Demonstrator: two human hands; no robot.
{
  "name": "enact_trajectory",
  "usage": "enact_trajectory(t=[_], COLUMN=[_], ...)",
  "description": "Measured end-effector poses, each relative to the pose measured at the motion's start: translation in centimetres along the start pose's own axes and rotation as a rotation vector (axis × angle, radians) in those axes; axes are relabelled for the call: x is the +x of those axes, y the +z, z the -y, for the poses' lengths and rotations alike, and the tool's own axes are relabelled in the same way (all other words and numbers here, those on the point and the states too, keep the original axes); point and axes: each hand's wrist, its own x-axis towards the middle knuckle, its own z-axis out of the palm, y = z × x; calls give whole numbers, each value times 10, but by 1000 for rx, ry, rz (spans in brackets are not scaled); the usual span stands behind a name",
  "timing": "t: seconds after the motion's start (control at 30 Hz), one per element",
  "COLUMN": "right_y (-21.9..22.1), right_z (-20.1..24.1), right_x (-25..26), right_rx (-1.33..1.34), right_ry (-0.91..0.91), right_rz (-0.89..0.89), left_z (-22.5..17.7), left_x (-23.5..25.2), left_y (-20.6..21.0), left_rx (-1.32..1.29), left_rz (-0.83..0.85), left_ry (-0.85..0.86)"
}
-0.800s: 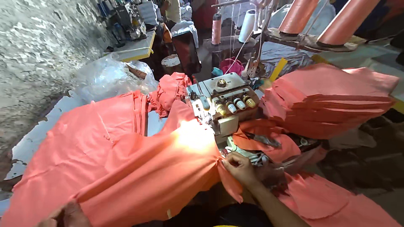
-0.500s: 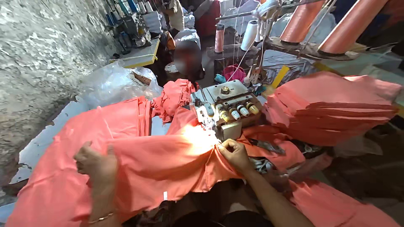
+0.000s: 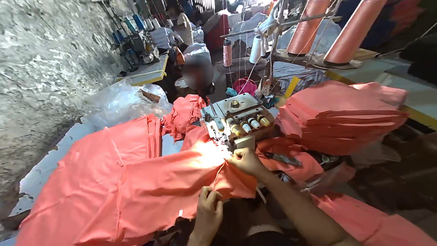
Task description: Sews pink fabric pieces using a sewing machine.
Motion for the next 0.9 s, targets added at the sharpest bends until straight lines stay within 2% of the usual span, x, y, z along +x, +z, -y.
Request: enact_trajectory(t=[0.1,0.2,0.27,0.4,0.5,0.6,0.63,0.7,0.73,0.8,0.83,0.9], right_y=[13,16,14,-7,-5,5,9,16,20,26,27,27], right_z=[-6,-5,-3,-6,-15,-26,-30,-38,-42,-45,-43,-35], right_x=[4,3,2,-11,-24,-38,-44,-53,-56,-64,-68,-76], right_rx=[124,245,301,456,505,304,229,129,100,51,31,-30], right_ry=[-16,-15,10,72,56,-55,-92,-119,-127,-152,-159,-220], right_rz=[-42,-54,-37,212,302,208,164,86,50,-15,-32,-115], left_z=[0,20,22,31,52,46,35,14,9,10,14,24], left_x=[-8,-16,-5,42,75,83,78,57,46,34,34,41], left_y=[-10,-20,-43,-110,-122,-97,-81,-38,-16,20,31,42], left_rx=[7,6,-43,-163,5,194,215,176,87,54,131,321], left_rz=[45,88,57,64,58,5,-81,-285,-283,-114,-68,-78], left_ry=[56,-91,-94,127,146,-19,-21,174,309,482,494,456])
